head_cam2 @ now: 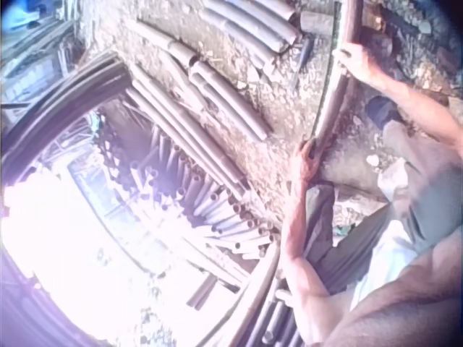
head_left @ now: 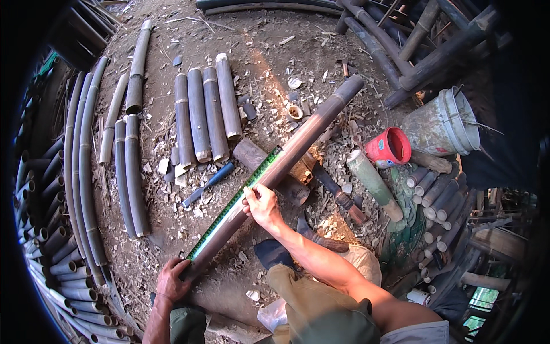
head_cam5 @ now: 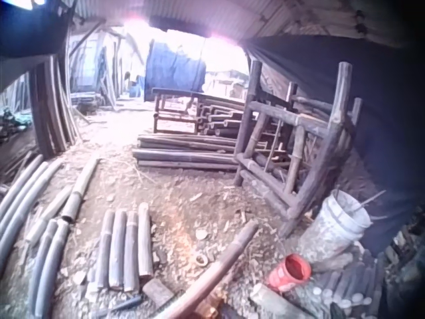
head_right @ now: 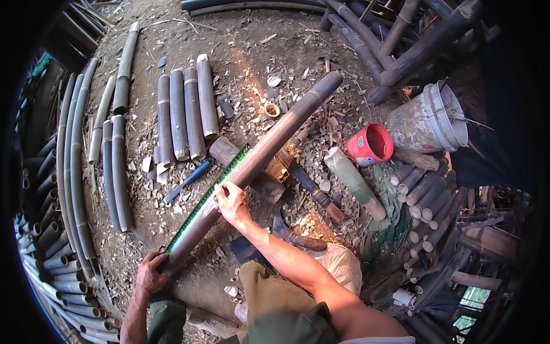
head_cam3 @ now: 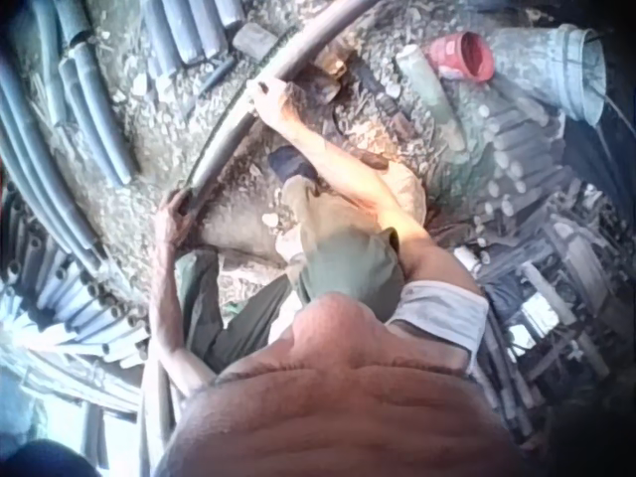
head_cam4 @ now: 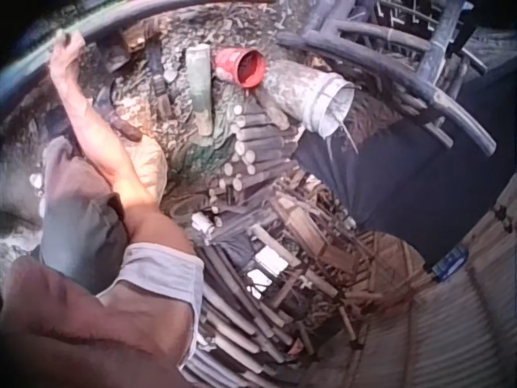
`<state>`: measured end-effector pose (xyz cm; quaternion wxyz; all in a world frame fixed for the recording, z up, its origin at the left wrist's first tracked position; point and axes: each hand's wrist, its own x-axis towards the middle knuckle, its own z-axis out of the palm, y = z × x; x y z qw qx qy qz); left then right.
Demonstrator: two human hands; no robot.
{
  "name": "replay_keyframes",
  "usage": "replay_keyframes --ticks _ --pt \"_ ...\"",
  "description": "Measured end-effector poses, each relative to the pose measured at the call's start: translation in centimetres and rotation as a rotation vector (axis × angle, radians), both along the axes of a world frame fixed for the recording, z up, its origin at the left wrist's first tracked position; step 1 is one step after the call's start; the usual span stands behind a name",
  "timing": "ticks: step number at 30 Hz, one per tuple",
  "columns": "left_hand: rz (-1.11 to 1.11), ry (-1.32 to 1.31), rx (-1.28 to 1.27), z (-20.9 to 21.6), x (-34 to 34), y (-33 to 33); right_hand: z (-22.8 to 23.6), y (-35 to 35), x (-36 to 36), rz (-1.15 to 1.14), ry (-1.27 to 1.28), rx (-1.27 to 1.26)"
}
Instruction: The person measures bamboo poles using a tape measure and marks them with a small knife.
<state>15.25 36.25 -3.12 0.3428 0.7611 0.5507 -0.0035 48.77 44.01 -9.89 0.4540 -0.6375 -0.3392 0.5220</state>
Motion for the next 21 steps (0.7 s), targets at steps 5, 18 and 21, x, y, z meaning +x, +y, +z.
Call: replay_keyframes --ticks 5,18,21 --pt "-0.038 0.033 -0.024 0.0 0.2 0.4 -0.6 0.4 0.0 -0.043 -0.374 -0.007" --pt "-0.052 0.056 -0.058 -0.2 -1.8 -0.3 -1.5 -1.6 -0.6 -0.098 -0.269 -0.036" --pt "-0.052 0.073 -0.062 0.0 -1.2 -0.2 -2.0 -0.9 -0.3 -0.107 -0.354 0.001"
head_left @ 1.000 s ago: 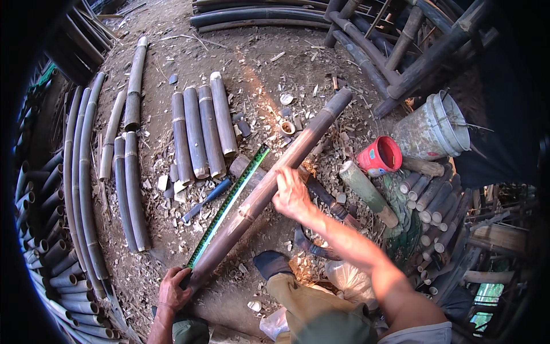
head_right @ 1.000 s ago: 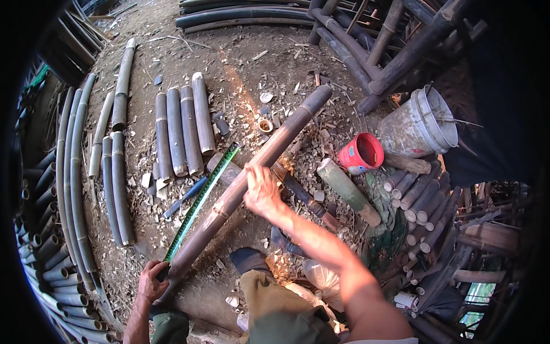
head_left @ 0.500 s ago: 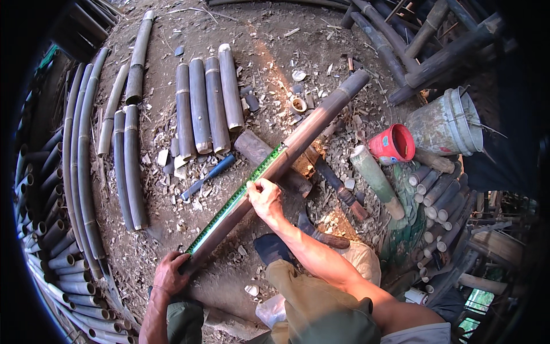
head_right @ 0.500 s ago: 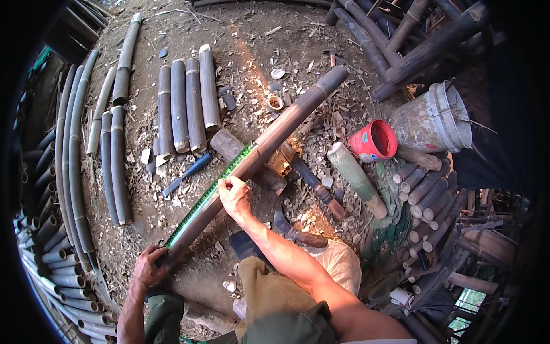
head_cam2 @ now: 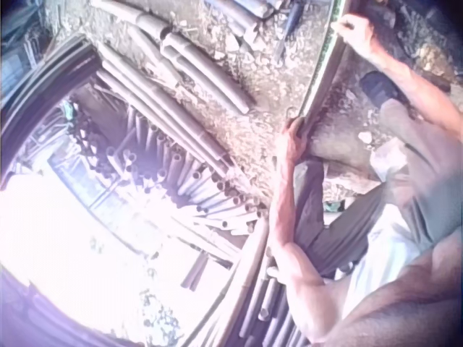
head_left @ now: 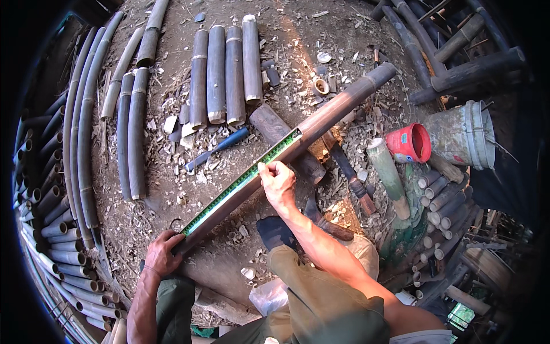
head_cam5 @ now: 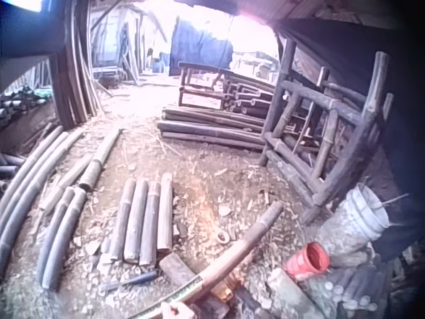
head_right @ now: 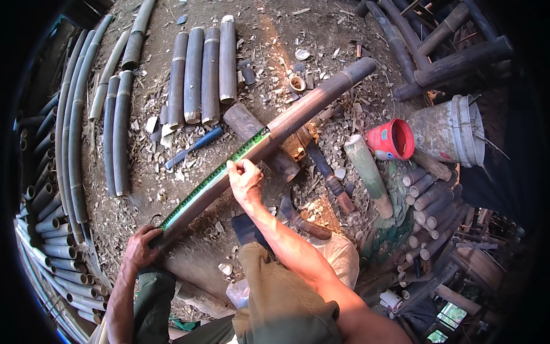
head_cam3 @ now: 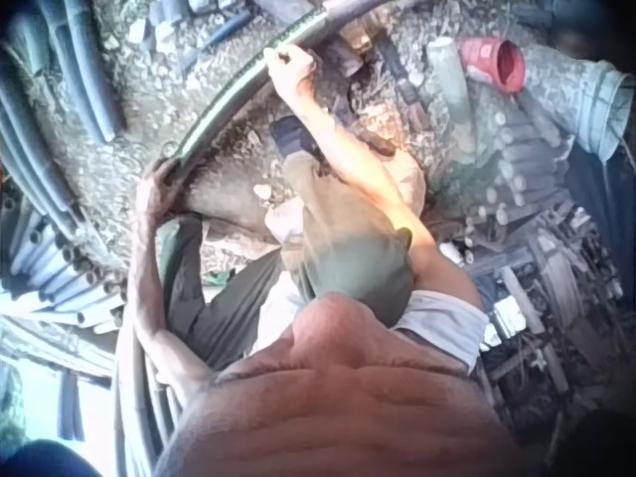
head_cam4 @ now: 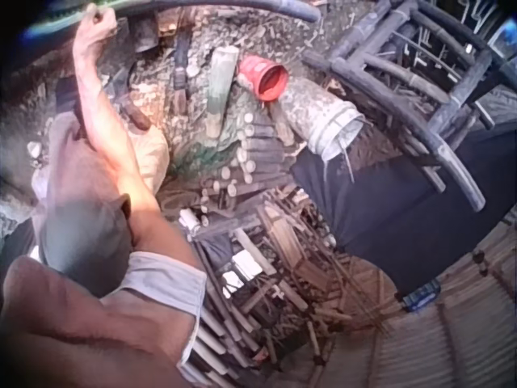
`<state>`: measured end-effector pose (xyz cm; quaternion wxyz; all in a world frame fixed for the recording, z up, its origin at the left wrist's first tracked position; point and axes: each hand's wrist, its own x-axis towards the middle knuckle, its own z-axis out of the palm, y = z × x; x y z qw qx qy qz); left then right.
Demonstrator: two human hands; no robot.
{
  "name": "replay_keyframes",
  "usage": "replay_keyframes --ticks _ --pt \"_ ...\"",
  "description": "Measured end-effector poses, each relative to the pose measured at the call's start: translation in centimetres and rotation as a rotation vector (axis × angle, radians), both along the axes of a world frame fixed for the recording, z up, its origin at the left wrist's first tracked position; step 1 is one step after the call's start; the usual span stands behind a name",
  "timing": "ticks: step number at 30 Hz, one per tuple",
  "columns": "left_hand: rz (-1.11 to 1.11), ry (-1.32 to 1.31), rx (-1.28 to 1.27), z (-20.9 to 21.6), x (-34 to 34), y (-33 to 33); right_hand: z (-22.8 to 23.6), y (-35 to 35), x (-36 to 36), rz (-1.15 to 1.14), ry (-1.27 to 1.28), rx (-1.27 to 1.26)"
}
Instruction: The person measures bamboo poles using a tape measure and marks them with a small knife.
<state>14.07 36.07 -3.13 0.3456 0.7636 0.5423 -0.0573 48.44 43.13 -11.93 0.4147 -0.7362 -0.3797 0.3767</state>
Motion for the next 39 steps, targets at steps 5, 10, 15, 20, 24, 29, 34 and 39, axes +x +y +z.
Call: replay_keyframes --ticks 5,10,15,20,24,29,34,39 --pt "0.021 0.018 -0.009 0.2 0.7 0.3 0.4 0.5 0.4 -0.019 -0.080 -0.019" --pt "0.012 0.023 -0.012 -0.4 1.0 0.7 0.4 0.4 0.9 -0.024 -0.109 -0.038" --pt "0.013 0.054 -0.035 -0.3 1.0 1.0 -0.2 0.5 0.9 0.000 -0.113 -0.032" --pt "0.012 0.051 -0.081 -0.2 0.7 1.4 0.2 0.7 0.8 0.014 -0.132 -0.031" --pt "-0.030 0.036 -0.073 -0.5 0.9 2.0 -0.5 0.5 2.0 0.004 -0.017 -0.057" --pt "-0.025 0.032 -0.034 -0.4 0.1 1.2 2.4 -3.2 5.4 0.067 0.091 -0.029" --pt "-0.007 0.043 -0.052 -0.8 0.1 0.8 0.5 -11.8 12.9 0.328 -0.549 -0.201" --pt "0.011 0.034 0.013 -1.5 0.4 0.0 -0.6 -18.7 16.4 0.571 -0.807 -0.236"
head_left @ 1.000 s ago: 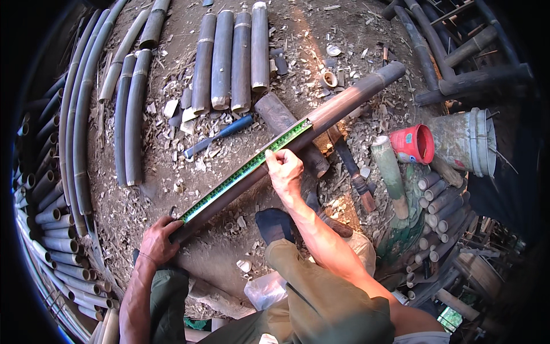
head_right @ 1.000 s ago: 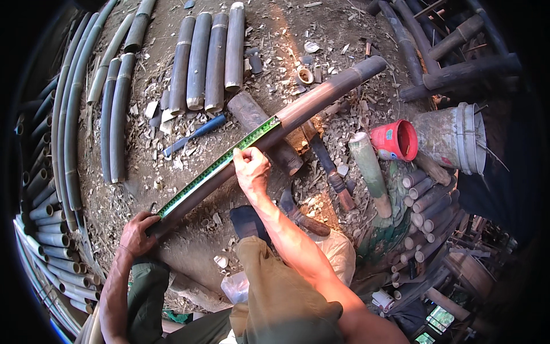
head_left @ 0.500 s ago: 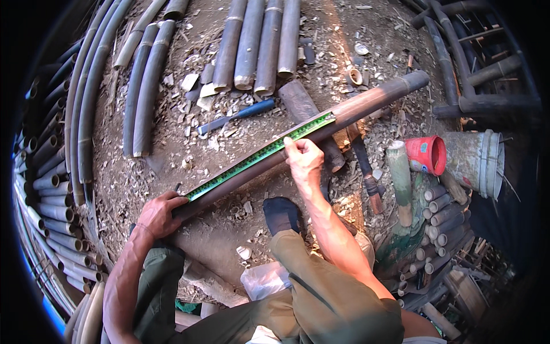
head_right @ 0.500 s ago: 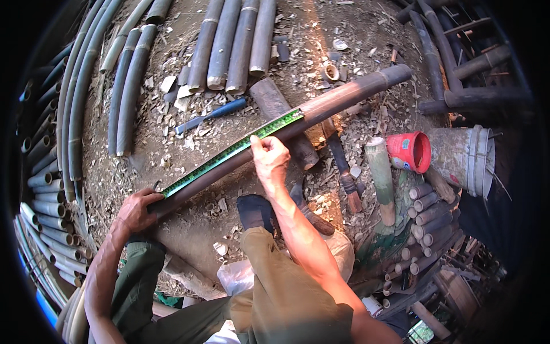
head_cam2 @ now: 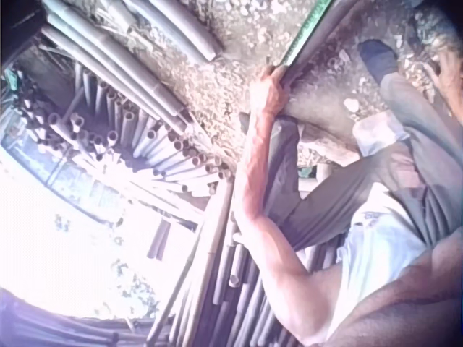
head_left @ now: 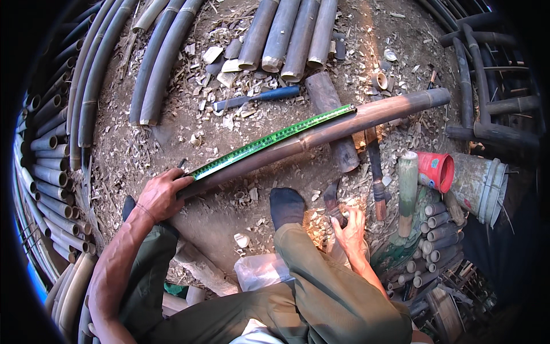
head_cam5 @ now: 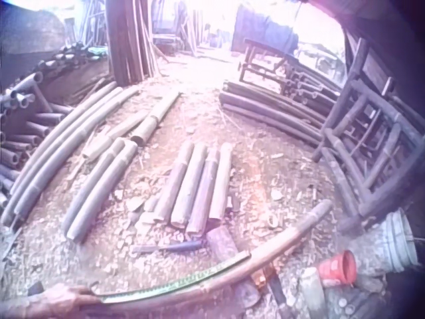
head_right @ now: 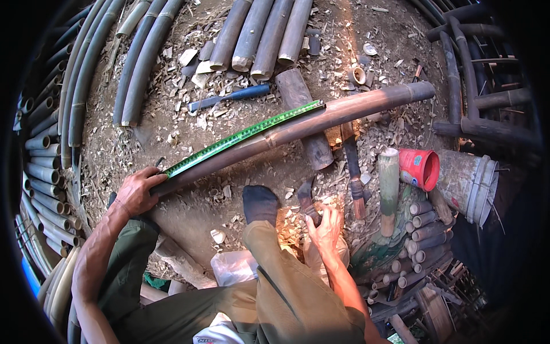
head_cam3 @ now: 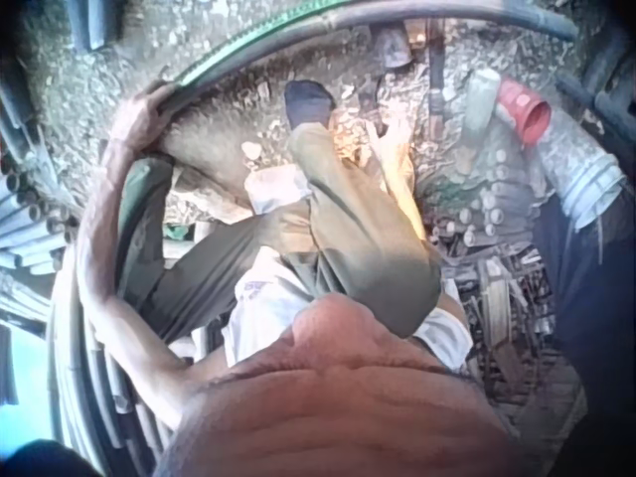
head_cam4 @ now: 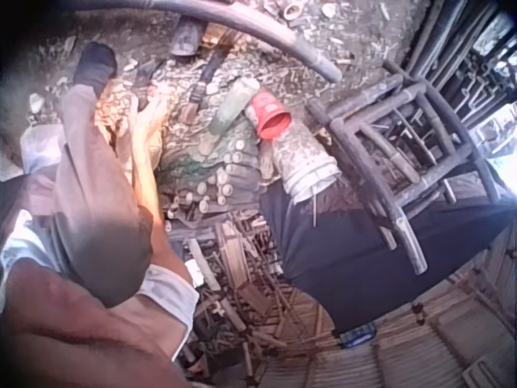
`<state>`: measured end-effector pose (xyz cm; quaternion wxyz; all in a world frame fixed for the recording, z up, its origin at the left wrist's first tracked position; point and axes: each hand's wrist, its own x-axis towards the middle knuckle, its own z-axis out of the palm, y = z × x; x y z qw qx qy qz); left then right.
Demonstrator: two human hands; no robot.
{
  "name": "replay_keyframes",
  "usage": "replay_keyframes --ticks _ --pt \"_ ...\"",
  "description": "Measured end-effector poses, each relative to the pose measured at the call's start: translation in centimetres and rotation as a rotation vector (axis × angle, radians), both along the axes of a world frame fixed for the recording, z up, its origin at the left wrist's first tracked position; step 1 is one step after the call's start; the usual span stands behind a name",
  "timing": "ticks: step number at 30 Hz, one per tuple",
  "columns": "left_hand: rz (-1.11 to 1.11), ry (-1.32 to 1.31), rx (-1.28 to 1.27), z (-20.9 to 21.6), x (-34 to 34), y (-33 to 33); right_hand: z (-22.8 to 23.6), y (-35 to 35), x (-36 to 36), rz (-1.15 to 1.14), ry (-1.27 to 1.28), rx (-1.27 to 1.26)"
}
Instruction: The person measures bamboo poles using a tape measure and marks them with a small knife.
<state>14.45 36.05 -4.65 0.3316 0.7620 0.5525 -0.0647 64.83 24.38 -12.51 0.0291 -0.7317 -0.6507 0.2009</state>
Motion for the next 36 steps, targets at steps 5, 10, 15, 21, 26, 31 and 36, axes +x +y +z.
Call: replay_keyframes --ticks 5,10,15,21,26,31,36 --pt "0.085 -0.081 0.031 0.7 -0.6 -0.7 -0.6 -1.4 -0.4 0.027 -0.014 -0.040" --pt "0.125 -0.065 0.034 1.1 -4.7 -2.3 -0.8 -0.7 -0.2 0.064 -0.004 -0.076" --pt "0.148 -0.041 -0.025 1.9 -7.6 -4.1 -0.3 -0.5 0.4 -0.052 0.206 -0.094" --pt "0.122 -0.022 -0.032 0.7 -9.2 -5.8 3.0 1.4 -2.1 -0.298 0.535 -0.084" --pt "0.116 -0.027 -0.025 0.4 -9.3 -5.9 3.1 1.6 -3.2 -0.322 0.607 -0.041" --pt "0.146 -0.042 -0.046 0.4 -5.7 -3.5 2.3 1.6 -4.1 -0.439 0.751 -0.017" --pt "0.093 -0.029 -0.019 0.6 -3.2 -1.7 2.4 1.8 -4.6 -0.503 0.805 -0.023"
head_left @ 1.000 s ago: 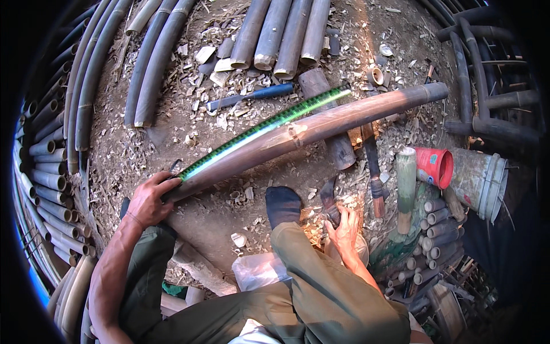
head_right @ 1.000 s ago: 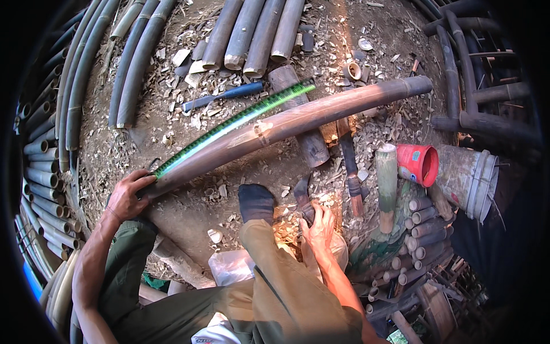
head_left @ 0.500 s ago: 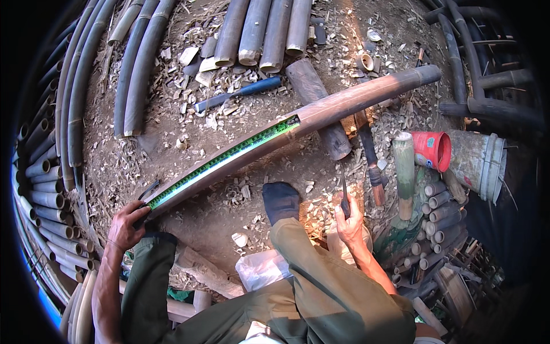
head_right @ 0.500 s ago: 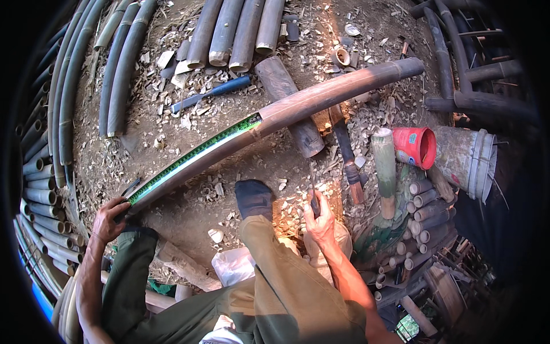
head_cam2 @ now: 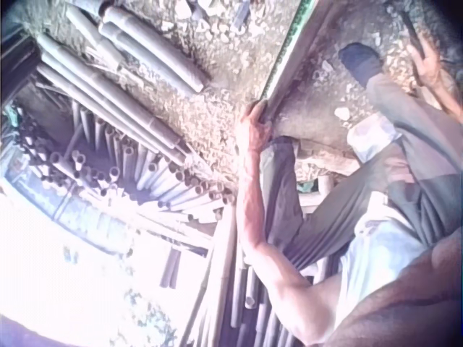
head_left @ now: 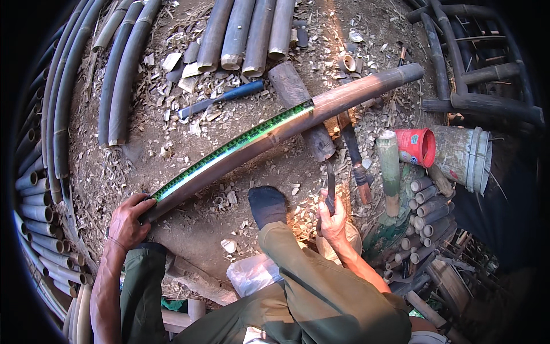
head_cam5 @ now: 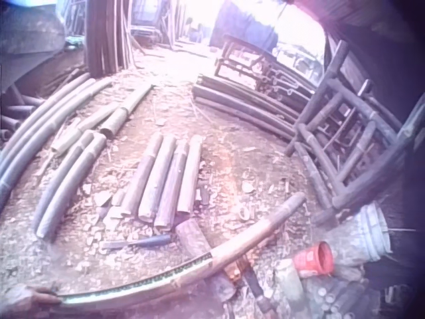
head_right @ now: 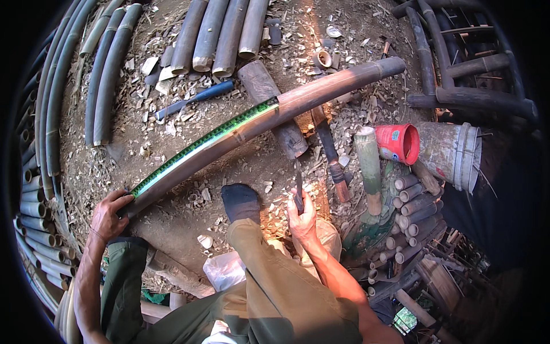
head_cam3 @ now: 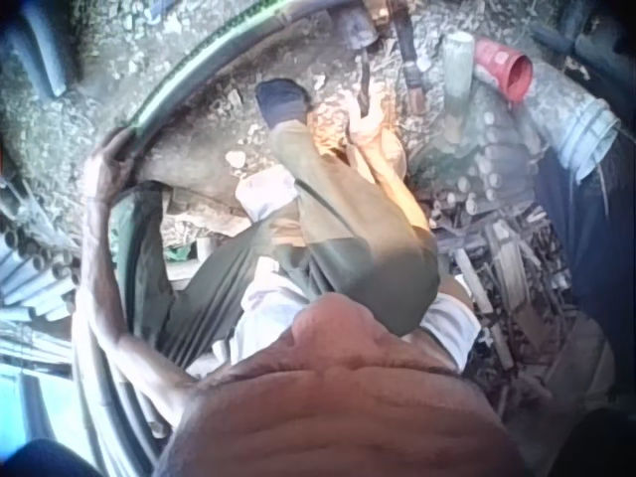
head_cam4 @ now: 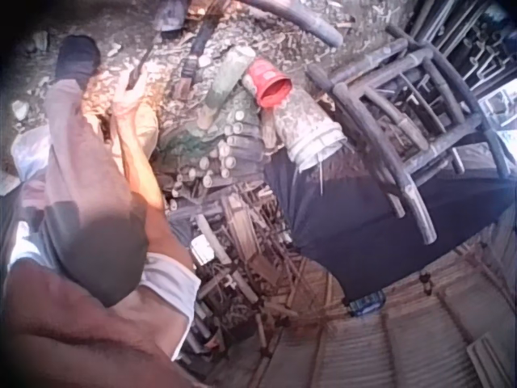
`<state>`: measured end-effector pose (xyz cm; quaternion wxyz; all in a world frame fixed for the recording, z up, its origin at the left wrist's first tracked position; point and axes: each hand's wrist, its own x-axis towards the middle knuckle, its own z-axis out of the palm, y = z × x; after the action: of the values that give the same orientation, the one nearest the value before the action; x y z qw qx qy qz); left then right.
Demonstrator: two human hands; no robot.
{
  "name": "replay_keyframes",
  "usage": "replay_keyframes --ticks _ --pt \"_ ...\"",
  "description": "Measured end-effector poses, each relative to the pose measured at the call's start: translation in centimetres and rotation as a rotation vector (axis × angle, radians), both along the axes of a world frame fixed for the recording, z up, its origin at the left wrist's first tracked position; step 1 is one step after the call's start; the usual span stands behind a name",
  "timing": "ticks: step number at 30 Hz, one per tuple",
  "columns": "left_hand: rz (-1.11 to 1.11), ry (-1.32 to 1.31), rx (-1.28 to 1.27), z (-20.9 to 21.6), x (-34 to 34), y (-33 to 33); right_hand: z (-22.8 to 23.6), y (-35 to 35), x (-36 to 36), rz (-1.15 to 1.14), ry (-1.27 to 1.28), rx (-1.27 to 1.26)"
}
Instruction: The person measures bamboo poles using a tape measure and marks them with a small knife.
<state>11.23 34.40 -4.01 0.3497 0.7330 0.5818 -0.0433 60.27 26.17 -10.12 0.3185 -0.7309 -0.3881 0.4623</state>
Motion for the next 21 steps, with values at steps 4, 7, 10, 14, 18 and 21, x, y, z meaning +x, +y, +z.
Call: replay_keyframes --ticks 4,7,10,14,18,21 --pt "-0.011 -0.003 -0.012 0.5 2.6 1.6 -0.8 -1.0 0.7 -0.038 0.049 -0.022" --pt "-0.026 -0.009 -0.009 0.6 3.3 2.2 -1.3 -1.3 0.8 0.007 -0.027 -0.010" --pt "-0.034 -0.020 -0.004 0.4 3.5 2.2 -1.6 -1.9 1.4 0.032 -0.001 -0.037" --pt "-0.030 0.004 -0.032 0.1 3.5 1.9 -2.1 -2.3 1.4 0.027 0.027 -0.044" --pt "-0.025 -0.007 0.000 0.3 3.6 2.0 -2.1 -2.3 1.6 0.007 0.017 -0.051" --pt "-0.023 0.000 -0.007 0.0 3.7 2.0 -1.8 -2.2 1.7 -0.005 0.046 -0.069"
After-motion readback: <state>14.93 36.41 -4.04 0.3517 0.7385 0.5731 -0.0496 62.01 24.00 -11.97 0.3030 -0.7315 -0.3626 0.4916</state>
